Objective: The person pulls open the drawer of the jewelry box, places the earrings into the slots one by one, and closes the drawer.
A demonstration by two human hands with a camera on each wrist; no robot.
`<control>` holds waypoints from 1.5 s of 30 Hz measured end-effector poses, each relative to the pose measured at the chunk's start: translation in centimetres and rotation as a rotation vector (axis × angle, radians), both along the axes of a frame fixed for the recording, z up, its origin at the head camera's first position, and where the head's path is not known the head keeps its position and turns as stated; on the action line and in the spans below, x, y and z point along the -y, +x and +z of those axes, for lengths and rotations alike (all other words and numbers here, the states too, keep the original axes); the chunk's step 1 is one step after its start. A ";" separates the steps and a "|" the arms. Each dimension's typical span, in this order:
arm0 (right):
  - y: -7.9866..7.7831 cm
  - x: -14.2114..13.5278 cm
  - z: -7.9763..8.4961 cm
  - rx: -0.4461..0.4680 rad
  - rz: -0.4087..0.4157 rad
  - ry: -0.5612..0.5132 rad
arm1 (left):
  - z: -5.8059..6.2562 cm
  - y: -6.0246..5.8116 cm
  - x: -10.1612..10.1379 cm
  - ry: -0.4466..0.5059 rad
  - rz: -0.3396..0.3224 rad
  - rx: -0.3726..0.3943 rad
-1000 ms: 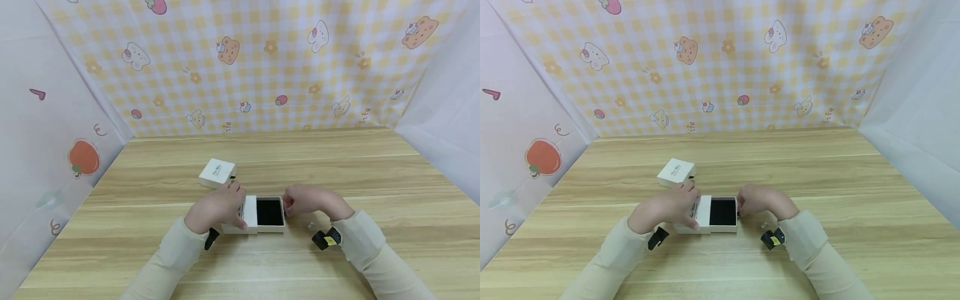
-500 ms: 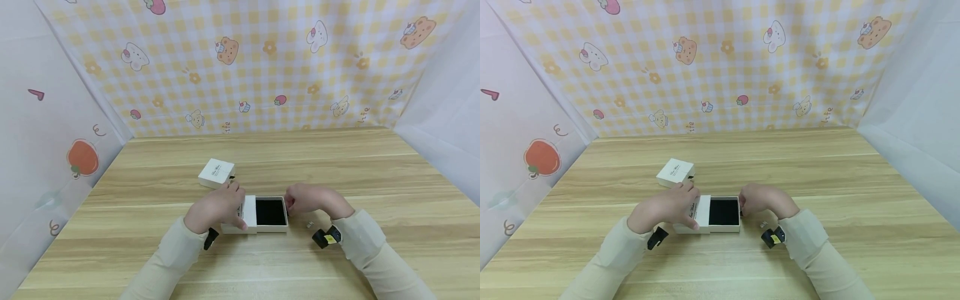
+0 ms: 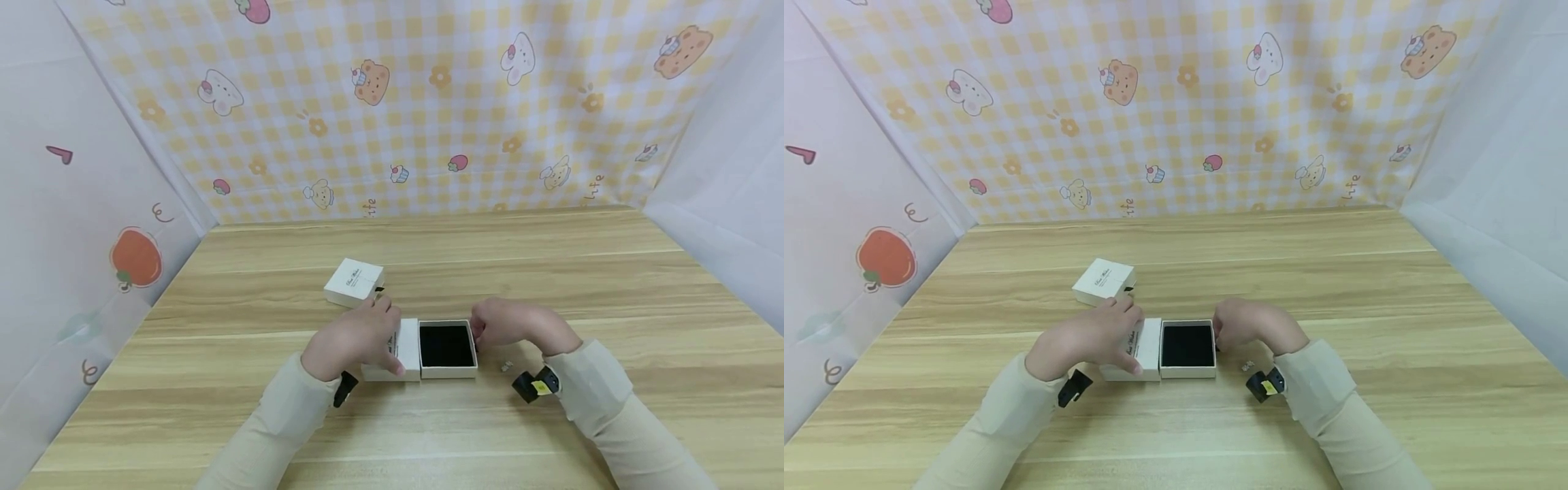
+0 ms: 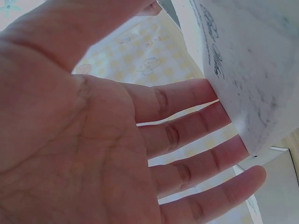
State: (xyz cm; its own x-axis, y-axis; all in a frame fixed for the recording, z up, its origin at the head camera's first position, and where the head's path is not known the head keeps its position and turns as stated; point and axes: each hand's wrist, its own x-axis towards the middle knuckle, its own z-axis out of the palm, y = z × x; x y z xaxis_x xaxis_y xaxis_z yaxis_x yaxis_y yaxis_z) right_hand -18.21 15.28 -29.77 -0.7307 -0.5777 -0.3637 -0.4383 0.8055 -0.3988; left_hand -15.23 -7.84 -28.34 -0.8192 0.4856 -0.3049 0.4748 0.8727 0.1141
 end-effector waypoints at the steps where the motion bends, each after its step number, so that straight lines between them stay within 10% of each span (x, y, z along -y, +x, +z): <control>1: 0.0 0.0 0.0 0.001 -0.002 0.004 | 0.0 0.0 0.0 0.000 0.000 0.001; 22: -0.1 0.3 -0.2 -0.020 -0.045 0.080 | 0.3 0.0 -0.1 -0.027 0.021 0.003; 45: -0.1 0.3 -0.1 -0.013 -0.052 0.087 | -1.5 -0.5 -2.1 0.036 -0.167 -0.135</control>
